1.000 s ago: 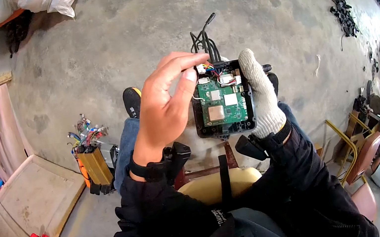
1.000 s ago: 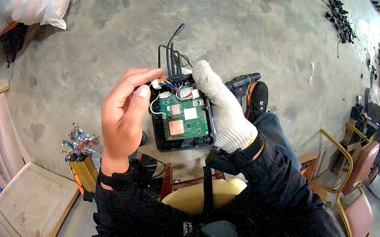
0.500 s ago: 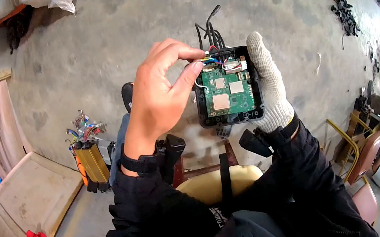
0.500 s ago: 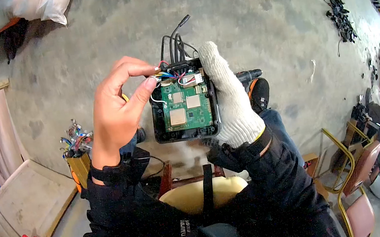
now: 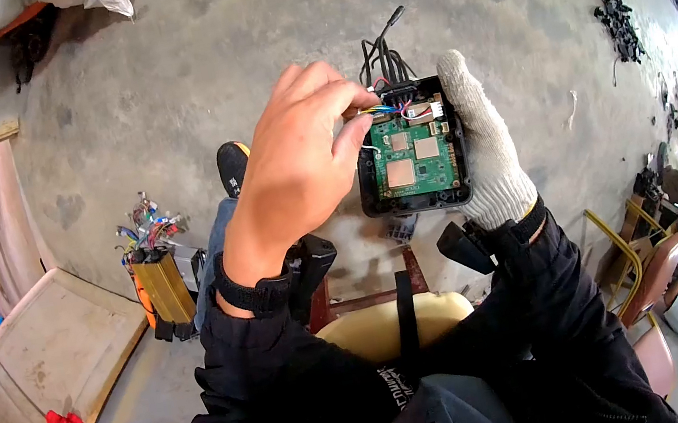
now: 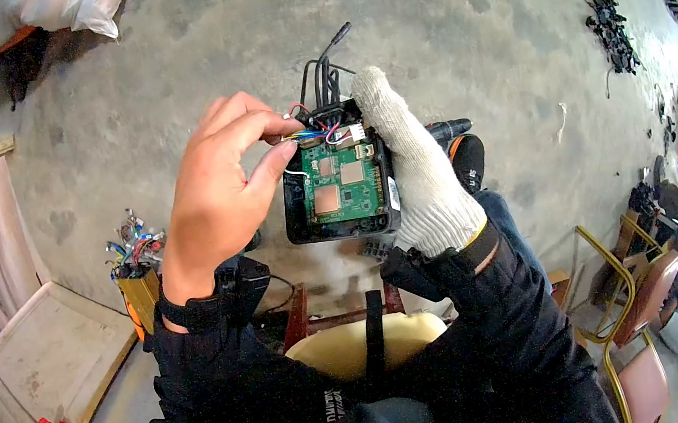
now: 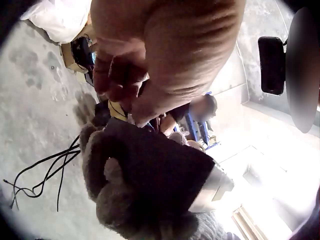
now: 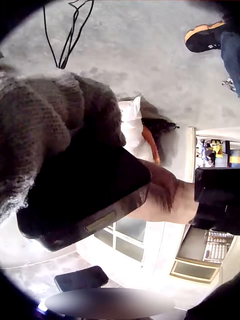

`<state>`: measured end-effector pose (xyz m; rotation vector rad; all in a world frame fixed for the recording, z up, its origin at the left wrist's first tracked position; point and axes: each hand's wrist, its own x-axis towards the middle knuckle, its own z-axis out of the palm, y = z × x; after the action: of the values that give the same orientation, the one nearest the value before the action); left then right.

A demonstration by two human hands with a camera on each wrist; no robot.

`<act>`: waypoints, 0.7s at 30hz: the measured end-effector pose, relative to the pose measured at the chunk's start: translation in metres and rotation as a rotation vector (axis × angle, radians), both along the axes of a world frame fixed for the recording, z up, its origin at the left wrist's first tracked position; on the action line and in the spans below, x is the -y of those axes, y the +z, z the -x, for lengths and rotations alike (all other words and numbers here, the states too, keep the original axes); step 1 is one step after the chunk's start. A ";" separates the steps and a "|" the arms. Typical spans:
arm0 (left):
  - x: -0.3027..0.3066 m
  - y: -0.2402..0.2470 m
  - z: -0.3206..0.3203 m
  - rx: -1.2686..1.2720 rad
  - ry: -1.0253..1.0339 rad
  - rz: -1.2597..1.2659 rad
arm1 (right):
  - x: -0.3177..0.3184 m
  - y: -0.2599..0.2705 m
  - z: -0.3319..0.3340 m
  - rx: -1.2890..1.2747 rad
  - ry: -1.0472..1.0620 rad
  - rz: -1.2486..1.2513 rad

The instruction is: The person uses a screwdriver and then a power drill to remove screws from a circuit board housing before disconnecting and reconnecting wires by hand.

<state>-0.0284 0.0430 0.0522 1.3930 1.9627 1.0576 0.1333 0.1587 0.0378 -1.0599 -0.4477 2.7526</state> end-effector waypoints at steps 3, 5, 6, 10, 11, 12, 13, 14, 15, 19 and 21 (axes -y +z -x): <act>0.002 -0.004 0.001 0.000 0.042 0.039 | 0.000 0.000 0.001 0.050 0.030 0.001; 0.003 -0.003 0.001 0.086 0.063 0.055 | 0.000 0.004 0.002 0.054 0.016 -0.002; 0.003 -0.003 0.001 0.173 0.086 0.071 | 0.000 0.006 0.002 0.059 0.003 -0.005; 0.003 -0.008 0.001 0.291 0.107 0.072 | 0.000 0.006 0.002 0.088 -0.047 0.021; 0.003 -0.010 0.001 0.330 0.125 0.080 | -0.001 0.002 0.001 0.083 -0.047 0.011; 0.002 -0.010 0.001 0.369 0.143 0.087 | -0.001 0.000 0.000 0.079 -0.046 0.002; 0.002 -0.010 0.001 0.370 0.141 0.087 | -0.002 -0.001 -0.001 0.079 -0.048 0.001; 0.001 -0.009 0.001 0.252 0.096 0.107 | -0.003 0.000 -0.001 0.080 -0.011 -0.035; 0.001 -0.008 0.001 0.134 0.052 0.127 | -0.004 0.003 0.000 0.081 0.026 -0.072; -0.001 -0.008 0.000 0.008 -0.013 0.134 | -0.003 0.014 0.001 0.235 0.046 -0.111; 0.000 -0.007 0.002 -0.076 -0.064 0.148 | -0.004 0.009 -0.002 0.201 0.051 -0.123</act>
<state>-0.0302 0.0426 0.0451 1.4233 1.9919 0.8249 0.1356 0.1629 0.0466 -1.3160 -0.6711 2.6314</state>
